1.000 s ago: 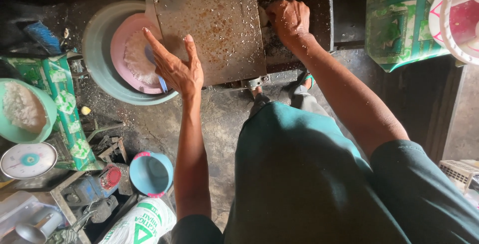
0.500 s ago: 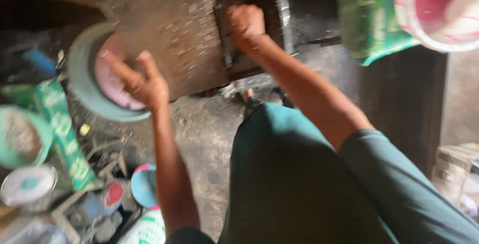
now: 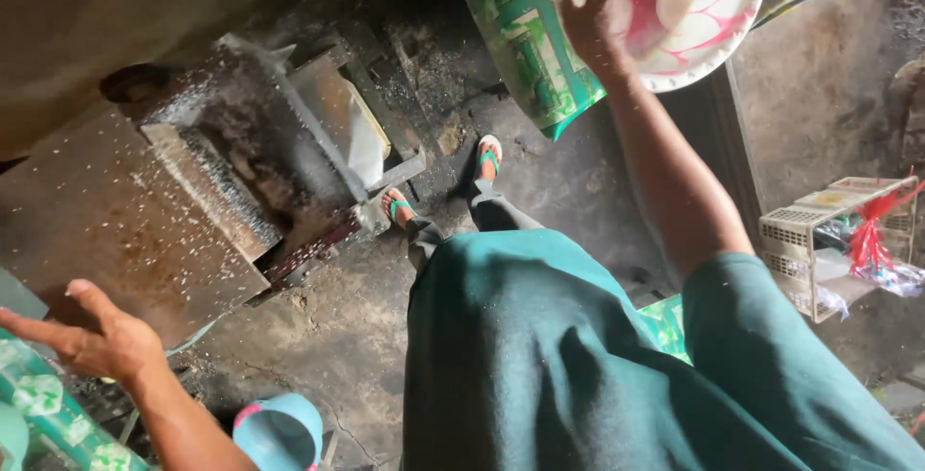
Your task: The person scrapes a white powdery substance from a machine chute into a pink bowl using a blue scoop. They then transfer the contents to a weighing scale and subsequently feed white chunks into a metal grinder, pushing them through with their hand.
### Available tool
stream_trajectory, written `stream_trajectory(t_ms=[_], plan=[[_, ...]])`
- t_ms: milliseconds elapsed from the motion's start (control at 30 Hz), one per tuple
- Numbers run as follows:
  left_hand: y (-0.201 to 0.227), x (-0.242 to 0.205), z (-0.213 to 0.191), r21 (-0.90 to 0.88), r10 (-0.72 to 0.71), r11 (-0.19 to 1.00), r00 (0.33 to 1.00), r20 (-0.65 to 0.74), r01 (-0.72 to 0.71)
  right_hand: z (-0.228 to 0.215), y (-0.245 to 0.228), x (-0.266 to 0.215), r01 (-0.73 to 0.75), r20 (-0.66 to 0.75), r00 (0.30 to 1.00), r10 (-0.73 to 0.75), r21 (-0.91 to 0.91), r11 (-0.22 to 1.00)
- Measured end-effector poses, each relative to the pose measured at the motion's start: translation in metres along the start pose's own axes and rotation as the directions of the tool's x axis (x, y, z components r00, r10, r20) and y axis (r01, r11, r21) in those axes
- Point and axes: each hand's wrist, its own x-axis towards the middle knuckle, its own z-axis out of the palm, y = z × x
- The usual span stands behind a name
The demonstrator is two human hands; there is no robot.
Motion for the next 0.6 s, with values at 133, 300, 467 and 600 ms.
stream_trajectory(t_ms=[133, 300, 467, 600], plan=[[0.000, 0.000, 0.005, 0.190, -0.048, 0.981, 0.998, 0.038, 0.040, -0.017, 0.116, -0.002, 0.099, 0.268, 0.962, 0.046, -0.502, 0.859], [0.008, 0.004, 0.010, 0.220, 0.029, 0.975, 1.000, 0.006, -0.030, -0.007, 0.143, 0.000, 0.426, 0.310, 0.904, -0.295, -0.590, 0.685], [0.023, 0.005, 0.007, 0.173, -0.053, 0.984, 0.998, 0.028, 0.048, 0.002, 0.146, 0.006, 0.093, 0.324, 0.930, 0.172, -0.661, 0.744], [0.024, 0.007, 0.006, 0.190, -0.126, 0.975, 0.991, 0.036, 0.117, -0.039, 0.082, 0.015, 0.168, 0.099, 0.985, -0.140, -0.404, 0.899]])
